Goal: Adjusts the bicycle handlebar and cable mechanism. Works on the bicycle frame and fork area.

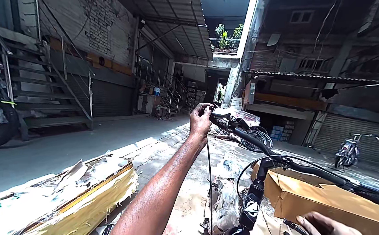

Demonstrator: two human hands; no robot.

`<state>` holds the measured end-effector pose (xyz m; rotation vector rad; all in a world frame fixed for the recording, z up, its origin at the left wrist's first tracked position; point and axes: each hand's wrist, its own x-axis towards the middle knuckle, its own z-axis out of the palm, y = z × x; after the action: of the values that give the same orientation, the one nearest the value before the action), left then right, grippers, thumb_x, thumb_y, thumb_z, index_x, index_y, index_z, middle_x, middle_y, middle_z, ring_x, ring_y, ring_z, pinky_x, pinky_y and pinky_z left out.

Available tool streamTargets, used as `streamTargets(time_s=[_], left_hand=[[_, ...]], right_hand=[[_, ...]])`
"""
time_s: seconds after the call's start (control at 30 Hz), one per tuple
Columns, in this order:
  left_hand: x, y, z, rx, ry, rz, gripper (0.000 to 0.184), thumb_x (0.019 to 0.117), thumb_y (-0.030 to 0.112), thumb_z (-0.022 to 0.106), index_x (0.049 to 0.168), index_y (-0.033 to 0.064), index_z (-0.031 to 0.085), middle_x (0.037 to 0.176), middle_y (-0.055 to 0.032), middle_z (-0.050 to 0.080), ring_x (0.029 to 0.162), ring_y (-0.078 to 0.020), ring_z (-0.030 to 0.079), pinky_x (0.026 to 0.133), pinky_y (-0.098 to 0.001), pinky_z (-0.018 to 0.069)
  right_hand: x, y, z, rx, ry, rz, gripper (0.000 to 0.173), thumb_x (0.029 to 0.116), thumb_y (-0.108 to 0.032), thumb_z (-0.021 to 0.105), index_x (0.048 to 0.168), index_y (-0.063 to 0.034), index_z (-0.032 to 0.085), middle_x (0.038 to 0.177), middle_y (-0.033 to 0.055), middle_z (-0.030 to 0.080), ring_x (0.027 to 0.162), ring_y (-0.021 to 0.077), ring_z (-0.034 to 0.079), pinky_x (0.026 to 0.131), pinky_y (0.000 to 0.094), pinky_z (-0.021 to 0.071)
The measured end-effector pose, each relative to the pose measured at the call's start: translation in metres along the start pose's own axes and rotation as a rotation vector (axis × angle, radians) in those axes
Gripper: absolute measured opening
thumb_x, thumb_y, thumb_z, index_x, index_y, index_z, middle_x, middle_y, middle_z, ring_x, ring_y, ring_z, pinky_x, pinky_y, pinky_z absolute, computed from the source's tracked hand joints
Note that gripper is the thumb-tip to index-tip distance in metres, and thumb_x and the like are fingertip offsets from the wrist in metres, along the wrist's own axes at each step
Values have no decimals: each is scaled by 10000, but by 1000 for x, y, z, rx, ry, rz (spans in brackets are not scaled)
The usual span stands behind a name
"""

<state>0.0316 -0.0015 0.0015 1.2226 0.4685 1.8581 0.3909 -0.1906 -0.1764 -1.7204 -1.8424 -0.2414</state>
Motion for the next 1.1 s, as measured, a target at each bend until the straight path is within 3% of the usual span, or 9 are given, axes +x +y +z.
streamTargets(time_s=[0.13, 0.33, 0.43, 0.5, 0.57, 0.67, 0.87, 1.0, 1.1], left_hand=[[0, -3, -3, 23, -49, 14, 150, 1067, 186, 548, 1104, 110, 672, 845, -41, 585, 512, -92, 418, 427, -223, 331], [5, -2, -7, 21, -84, 12, 131, 1049, 159, 578, 1092, 89, 679, 845, -42, 611, 502, -73, 408, 415, -209, 297], [7, -4, -11, 15, -100, 26, 127, 1052, 166, 574, 1089, 91, 670, 864, -43, 619, 509, -80, 413, 425, -218, 312], [7, -4, -13, 9, -111, 30, 128, 1052, 160, 574, 1101, 92, 671, 867, -37, 620, 515, -80, 418, 433, -219, 324], [7, -4, -14, 9, -128, 25, 136, 1049, 155, 578, 1121, 86, 669, 879, -42, 623, 514, -80, 420, 435, -222, 331], [7, -5, -16, 15, -148, 46, 136, 1046, 156, 585, 1118, 81, 674, 900, -45, 634, 511, -77, 421, 431, -218, 330], [8, -8, -16, 2, -156, 87, 151, 1047, 159, 587, 1105, 80, 701, 907, -46, 642, 527, -77, 440, 434, -218, 324], [7, -9, -15, 1, -160, 109, 145, 1044, 153, 592, 1101, 75, 701, 898, -47, 646, 528, -75, 447, 431, -215, 328], [5, -8, -13, 6, -160, 111, 142, 1042, 151, 595, 1095, 74, 701, 899, -45, 641, 527, -75, 441, 433, -216, 325]], right_hand=[[88, -99, -34, 174, 405, -395, 330, 999, -446, 548, 1054, -190, 749, 936, -74, 723, 754, 32, 684, 639, 288, 602], [213, -217, -64, 246, 204, -425, 366, 1062, -442, 495, 1261, -229, 716, 1102, -25, 762, 983, 124, 729, 879, 460, 588], [238, -262, -68, 159, 66, -430, 276, 1018, -363, 603, 1167, -199, 767, 989, 13, 767, 897, 173, 713, 813, 520, 539], [243, -279, -67, 88, 106, -433, 186, 983, -332, 664, 994, -206, 800, 864, 7, 753, 791, 167, 696, 723, 505, 521], [242, -286, -68, 52, 128, -440, 155, 978, -311, 679, 942, -203, 783, 832, -7, 745, 764, 147, 689, 710, 477, 523], [235, -275, -71, 22, 182, -576, 137, 1012, -244, 631, 1019, -134, 713, 860, 25, 720, 778, 158, 697, 729, 444, 562], [208, -224, -80, 17, 223, -698, 169, 1001, -238, 619, 1074, -101, 688, 1147, 49, 674, 964, 124, 714, 823, 340, 642], [195, -213, -57, -14, 396, -657, 195, 973, -282, 600, 1017, -119, 696, 953, 27, 694, 742, 110, 691, 661, 343, 615], [190, -217, -44, 42, 530, -588, 166, 938, -286, 643, 955, -131, 700, 969, 31, 697, 756, 122, 681, 650, 359, 593]])
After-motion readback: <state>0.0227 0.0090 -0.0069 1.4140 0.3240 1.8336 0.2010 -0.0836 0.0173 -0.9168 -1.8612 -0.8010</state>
